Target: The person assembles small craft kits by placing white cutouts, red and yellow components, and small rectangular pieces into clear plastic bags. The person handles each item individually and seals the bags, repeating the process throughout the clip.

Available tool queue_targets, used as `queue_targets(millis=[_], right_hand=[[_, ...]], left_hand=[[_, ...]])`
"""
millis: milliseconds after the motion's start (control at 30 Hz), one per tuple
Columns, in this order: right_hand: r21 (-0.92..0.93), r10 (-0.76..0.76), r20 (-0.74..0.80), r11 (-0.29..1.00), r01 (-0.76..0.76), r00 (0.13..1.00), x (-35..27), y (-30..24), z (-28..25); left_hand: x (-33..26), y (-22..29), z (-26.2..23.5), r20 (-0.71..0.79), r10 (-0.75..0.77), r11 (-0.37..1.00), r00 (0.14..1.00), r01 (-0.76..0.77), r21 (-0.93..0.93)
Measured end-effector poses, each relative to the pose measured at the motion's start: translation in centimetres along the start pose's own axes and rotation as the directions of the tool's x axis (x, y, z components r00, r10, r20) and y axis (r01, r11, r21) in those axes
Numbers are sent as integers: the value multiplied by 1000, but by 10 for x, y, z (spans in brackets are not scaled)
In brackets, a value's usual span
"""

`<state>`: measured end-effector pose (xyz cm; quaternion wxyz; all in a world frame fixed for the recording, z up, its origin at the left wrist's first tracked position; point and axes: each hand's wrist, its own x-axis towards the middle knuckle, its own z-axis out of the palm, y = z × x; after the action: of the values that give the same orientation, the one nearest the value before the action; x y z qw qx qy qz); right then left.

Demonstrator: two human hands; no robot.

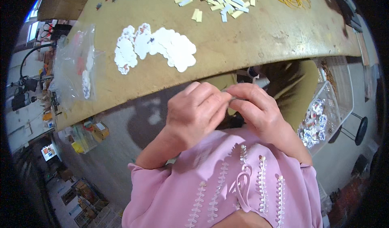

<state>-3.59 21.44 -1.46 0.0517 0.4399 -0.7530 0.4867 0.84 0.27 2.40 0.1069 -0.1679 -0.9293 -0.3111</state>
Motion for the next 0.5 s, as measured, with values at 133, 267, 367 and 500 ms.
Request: queue_targets(millis=[133, 267, 367, 500], right_hand=[[8, 36, 0, 999, -36, 999, 0, 0, -4], [-51, 87, 21, 995, -86, 996, -7, 1, -6], [-73, 100, 29, 993, -97, 995, -10, 1, -6], [-65, 109, 20, 992, -108, 994, -13, 1, -8]], left_hand=[[8, -20, -3, 160, 50, 976, 986, -15, -215], [48, -46, -21, 140, -281, 906, 949, 311, -286], [93, -80, -21, -59, -404, 915, 913, 402, -39], [121, -114, -13, -33, -359, 932, 933, 360, 25]])
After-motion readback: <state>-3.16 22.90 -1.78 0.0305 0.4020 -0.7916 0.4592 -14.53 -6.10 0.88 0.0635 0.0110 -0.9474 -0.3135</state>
